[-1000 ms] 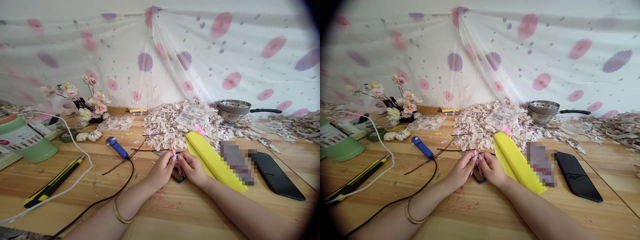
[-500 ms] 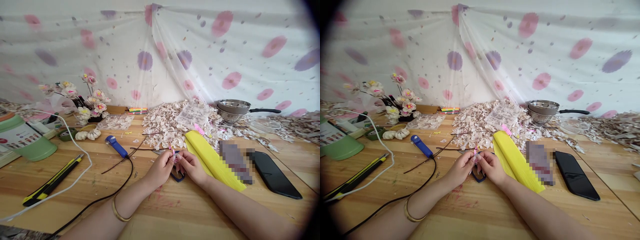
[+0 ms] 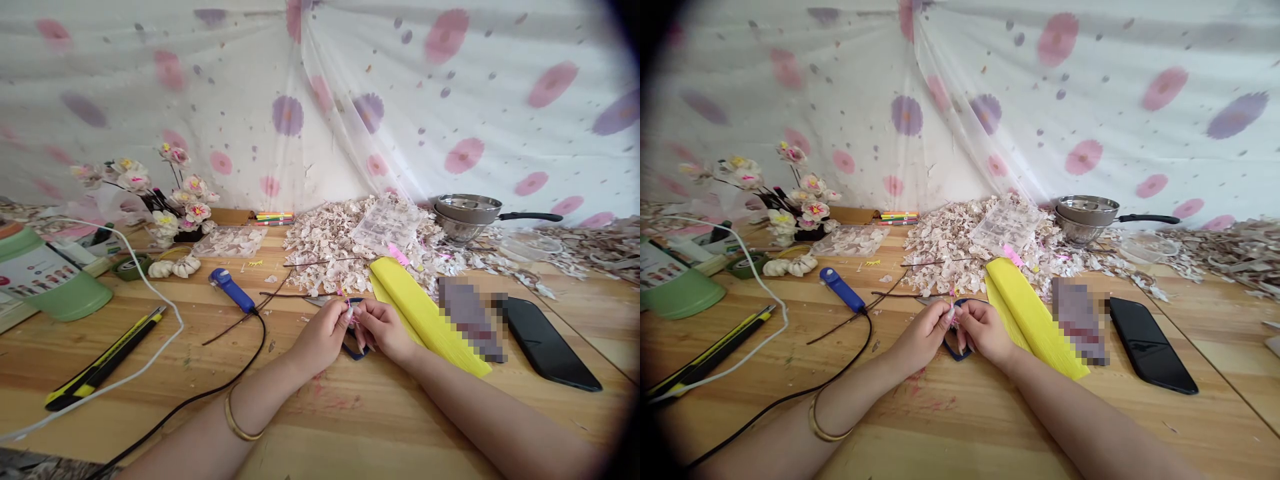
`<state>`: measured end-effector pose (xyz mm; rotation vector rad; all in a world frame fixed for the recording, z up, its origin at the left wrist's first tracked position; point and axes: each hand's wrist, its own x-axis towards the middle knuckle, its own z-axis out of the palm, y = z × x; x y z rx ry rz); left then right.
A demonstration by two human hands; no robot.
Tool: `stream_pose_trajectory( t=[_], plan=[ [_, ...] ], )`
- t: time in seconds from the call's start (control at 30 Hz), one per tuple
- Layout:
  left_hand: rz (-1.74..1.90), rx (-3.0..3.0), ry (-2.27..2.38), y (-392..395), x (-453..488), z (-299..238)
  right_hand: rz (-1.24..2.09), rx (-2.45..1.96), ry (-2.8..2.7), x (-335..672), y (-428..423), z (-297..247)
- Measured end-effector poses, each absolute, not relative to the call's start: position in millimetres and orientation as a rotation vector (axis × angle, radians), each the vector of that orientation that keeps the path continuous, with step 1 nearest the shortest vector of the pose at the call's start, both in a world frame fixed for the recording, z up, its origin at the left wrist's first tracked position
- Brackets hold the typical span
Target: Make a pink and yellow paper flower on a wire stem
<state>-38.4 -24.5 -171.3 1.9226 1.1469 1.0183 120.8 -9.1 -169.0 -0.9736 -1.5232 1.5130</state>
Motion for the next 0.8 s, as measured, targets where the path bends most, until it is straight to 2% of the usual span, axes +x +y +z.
stream_pose_trajectory(
  t=[0.4, 0.8],
  plan=[
    [0.968, 2.062, 1.144, -24.5, -40.3, -167.8, 1.515, -1.038, -1.547, 118.3, -8.9, -168.5],
    [1.035, 1.878, 1.226, -21.8, -42.9, -170.4, 1.371, -0.971, -1.55, 117.7, -11.8, -165.4]
  ],
)
